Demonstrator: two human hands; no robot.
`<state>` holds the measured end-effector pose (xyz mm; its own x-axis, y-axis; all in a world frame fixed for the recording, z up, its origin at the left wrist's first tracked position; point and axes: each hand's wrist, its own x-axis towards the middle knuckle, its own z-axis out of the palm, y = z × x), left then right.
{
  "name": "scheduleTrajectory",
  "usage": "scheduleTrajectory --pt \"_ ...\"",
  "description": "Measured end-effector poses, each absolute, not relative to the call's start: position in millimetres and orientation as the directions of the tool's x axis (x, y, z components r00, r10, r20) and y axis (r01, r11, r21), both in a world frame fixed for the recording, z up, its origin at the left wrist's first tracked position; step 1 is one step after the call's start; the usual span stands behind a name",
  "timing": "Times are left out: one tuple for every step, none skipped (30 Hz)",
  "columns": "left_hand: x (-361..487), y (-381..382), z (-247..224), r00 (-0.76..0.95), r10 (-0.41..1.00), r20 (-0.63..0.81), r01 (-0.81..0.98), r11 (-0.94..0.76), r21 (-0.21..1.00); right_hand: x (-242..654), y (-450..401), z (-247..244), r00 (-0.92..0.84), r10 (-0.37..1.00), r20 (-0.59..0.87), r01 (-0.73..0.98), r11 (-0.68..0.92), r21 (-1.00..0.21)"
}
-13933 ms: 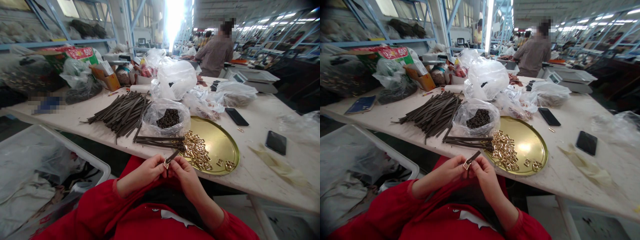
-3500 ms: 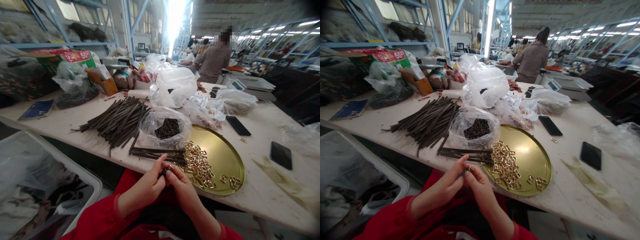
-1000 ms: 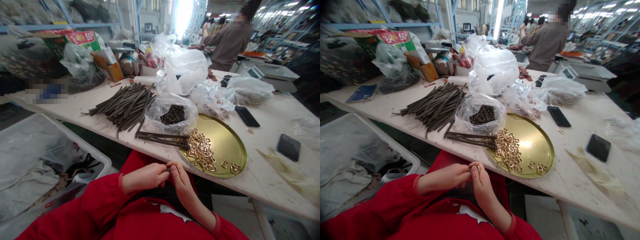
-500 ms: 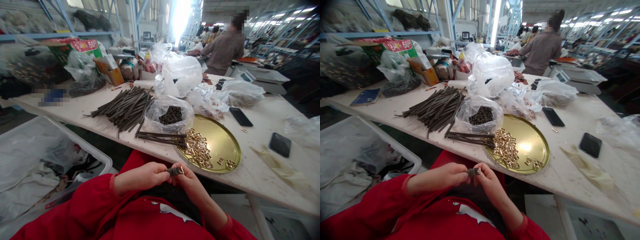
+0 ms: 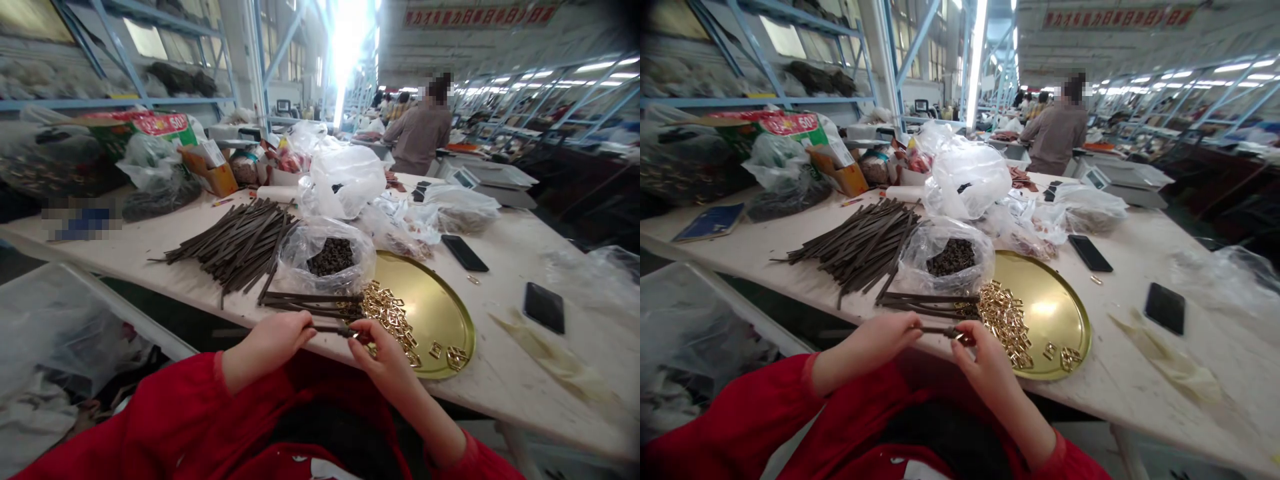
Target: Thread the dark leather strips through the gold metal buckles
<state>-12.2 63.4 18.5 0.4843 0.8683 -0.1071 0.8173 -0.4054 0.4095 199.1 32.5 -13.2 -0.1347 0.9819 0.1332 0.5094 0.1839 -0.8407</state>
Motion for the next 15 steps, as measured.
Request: scheduleTrajectory --pt "-11 77 15 0.472 0.881 -0.040 0.826 -0.426 0.369 206 47 -15 -0.112 0.971 0.213 0.616 0.236 -0.751" --pt "-9 90 11 0.474 0.880 0.020 0.824 -0.451 0.342 213 62 -17 -0.116 0.951 0.288 0.703 0.283 -0.652" --pt "-6 102 5 0.480 0.874 0.072 0.818 -0.476 0.323 219 75 -22 -0.153 0.927 0.343 0.765 0.331 -0.552" --pt "-2 110 -2 0.492 0.863 0.113 0.807 -0.501 0.313 224 87 -28 -0.200 0.904 0.377 0.809 0.370 -0.457" --pt "1 116 -10 0.493 0.859 0.137 0.804 -0.510 0.305 228 97 -35 -0.243 0.886 0.395 0.840 0.396 -0.371" --pt "4 120 -18 0.489 0.859 0.150 0.806 -0.511 0.298 230 104 -43 -0.273 0.875 0.400 0.862 0.407 -0.300" --pt "6 121 -27 0.484 0.861 0.153 0.811 -0.508 0.289 231 109 -52 -0.289 0.870 0.398 0.880 0.405 -0.246" --pt "6 121 -34 0.487 0.860 0.151 0.814 -0.510 0.280 232 112 -61 -0.302 0.866 0.399 0.890 0.406 -0.209" --pt "5 121 -40 0.494 0.854 0.163 0.806 -0.520 0.283 232 114 -68 -0.323 0.862 0.391 0.894 0.414 -0.174" --pt "2 120 -43 0.506 0.845 0.170 0.796 -0.534 0.286 232 115 -75 -0.341 0.855 0.392 0.894 0.423 -0.144" --pt "-3 121 -42 0.510 0.843 0.172 0.792 -0.538 0.287 233 116 -80 -0.348 0.848 0.400 0.897 0.425 -0.122" --pt "-9 123 -39 0.510 0.845 0.161 0.796 -0.534 0.284 233 117 -83 -0.354 0.837 0.417 0.898 0.428 -0.097" --pt "-17 127 -33 0.490 0.861 0.135 0.816 -0.508 0.276 234 118 -85 -0.362 0.821 0.441 0.899 0.433 -0.069" --pt "-27 134 -25 0.435 0.894 0.108 0.856 -0.447 0.260 235 118 -85 -0.371 0.802 0.469 0.898 0.438 -0.038" --pt "-37 145 -17 0.363 0.927 0.096 0.895 -0.376 0.241 235 119 -83 -0.386 0.779 0.495 0.894 0.447 -0.005"
